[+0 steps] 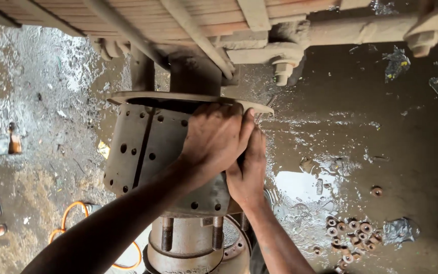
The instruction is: Repairing and assembling the drum brake system of a heavy vehicle.
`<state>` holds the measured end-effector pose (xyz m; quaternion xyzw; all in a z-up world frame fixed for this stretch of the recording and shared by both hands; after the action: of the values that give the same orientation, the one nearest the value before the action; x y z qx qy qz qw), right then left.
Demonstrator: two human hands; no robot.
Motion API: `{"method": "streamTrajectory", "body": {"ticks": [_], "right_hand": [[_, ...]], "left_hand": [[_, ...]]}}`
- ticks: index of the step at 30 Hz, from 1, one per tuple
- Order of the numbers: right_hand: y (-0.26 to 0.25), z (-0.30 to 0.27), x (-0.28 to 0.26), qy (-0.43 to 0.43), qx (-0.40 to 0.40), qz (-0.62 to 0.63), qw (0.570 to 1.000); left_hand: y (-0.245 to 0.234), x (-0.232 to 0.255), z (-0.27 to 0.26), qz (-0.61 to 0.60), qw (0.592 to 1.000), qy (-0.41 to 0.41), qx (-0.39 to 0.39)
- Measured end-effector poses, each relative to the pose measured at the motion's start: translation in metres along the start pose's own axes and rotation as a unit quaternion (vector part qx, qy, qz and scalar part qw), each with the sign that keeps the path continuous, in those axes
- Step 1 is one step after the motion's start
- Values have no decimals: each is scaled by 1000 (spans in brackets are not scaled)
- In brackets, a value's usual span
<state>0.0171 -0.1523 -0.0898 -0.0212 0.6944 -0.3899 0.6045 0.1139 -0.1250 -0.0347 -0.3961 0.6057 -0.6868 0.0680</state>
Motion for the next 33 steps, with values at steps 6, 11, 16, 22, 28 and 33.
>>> {"method": "streamTrajectory", "body": {"ticks": [6,11,16,22,28,33], "right_hand": [[8,-3,21,71,2,25,997],[-2,-3,10,45,58,47,996],[6,-8,23,50,56,132,988],[-4,26,37,40,-67,36,996],[-2,44,31,-34,-158,26,987],[-7,48,35,-15,-151,-11,988]], "left_hand": [[-1,-3,4,-28,999,-34,-11],[-7,-3,-2,-111,992,35,40],[-8,-11,-14,-140,980,92,109],[5,-22,-5,-93,995,41,-10],[22,-37,4,-173,983,-19,-57],[4,-32,-2,-100,994,11,-34]]}}
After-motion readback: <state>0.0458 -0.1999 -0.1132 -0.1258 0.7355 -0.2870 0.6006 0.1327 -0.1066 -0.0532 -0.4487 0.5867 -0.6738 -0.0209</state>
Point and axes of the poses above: each hand's wrist, its own z-axis towards the middle knuckle, its own y-axis out of the palm, x = y × z, the point moved 7 cm from there along z, towards the middle knuckle, and after that the axes turned 14 degrees about -z, right-handed, at the moved point
